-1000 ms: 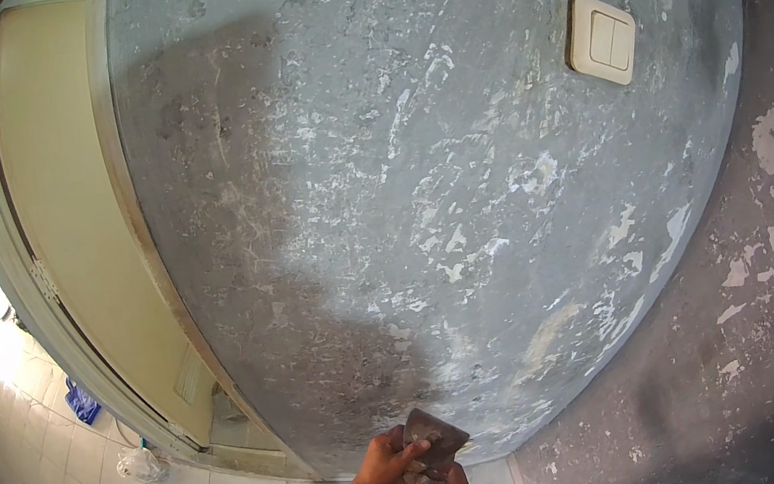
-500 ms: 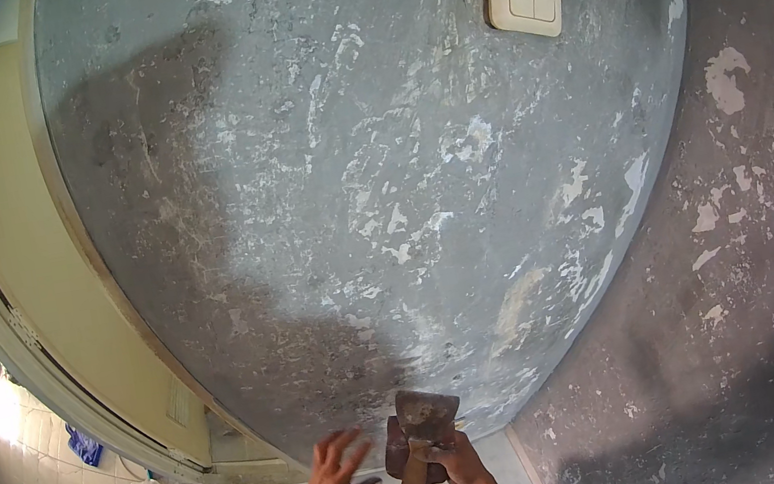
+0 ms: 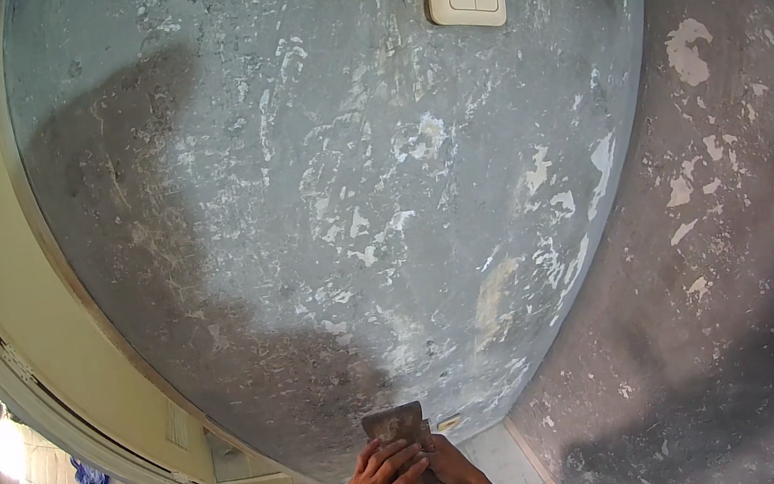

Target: Scrape and sand a wall to prepare it for painting.

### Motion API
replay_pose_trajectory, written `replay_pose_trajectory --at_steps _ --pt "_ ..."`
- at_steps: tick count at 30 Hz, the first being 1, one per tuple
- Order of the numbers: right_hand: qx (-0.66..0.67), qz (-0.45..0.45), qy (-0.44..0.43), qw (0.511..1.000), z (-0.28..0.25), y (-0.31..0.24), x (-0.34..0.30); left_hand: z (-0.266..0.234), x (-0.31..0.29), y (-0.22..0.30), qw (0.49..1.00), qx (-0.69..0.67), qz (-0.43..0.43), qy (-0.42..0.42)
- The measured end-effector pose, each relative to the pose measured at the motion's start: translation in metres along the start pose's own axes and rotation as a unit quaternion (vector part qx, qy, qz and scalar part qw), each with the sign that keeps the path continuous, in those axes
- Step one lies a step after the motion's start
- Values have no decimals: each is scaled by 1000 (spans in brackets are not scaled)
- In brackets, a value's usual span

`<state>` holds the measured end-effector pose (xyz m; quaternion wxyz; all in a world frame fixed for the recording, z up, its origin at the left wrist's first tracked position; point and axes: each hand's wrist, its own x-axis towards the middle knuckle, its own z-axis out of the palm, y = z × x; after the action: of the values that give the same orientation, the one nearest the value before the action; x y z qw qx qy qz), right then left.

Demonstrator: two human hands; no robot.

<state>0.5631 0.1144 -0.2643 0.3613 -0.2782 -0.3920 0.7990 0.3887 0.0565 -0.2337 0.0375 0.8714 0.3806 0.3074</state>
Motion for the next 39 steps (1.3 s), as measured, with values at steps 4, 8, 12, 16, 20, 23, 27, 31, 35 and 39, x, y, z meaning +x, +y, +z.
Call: replay_pose_trajectory --at_steps 4,8,12,16,20,23,27,31,35,39 --pt "-29 -6 -10 1000 9 -6 -1 -1 3 -1 1000 -18 -6 15" --pt "-19 -3 21 1000 11 -2 2 -7 4 0 999 -33 -6 -2" --pt "-87 4 26 996 -4 9 6 -7 2 -2 999 -48 -3 -6" --pt "-102 7 19 995 1 1 5 -16 3 -2 996 -79 7 37" --pt "-47 -29 0 998 15 -17 5 -31 9 -8 992 -115 26 50" --pt "-70 -18 11 997 4 -19 9 -55 18 -8 988 -146 21 44" --pt "71 -170 -12 983 -10 -63 13 -98 27 -25 915 -330 35 231" --pt "-435 -525 160 714 63 -190 27 -154 59 -59 841 -330 105 416" --pt "-580 -652 205 443 118 -276 71 -213 95 -76 765 -344 144 526" --pt "-553 -662 289 414 125 -329 102 -250 113 -80 773 -330 112 530"
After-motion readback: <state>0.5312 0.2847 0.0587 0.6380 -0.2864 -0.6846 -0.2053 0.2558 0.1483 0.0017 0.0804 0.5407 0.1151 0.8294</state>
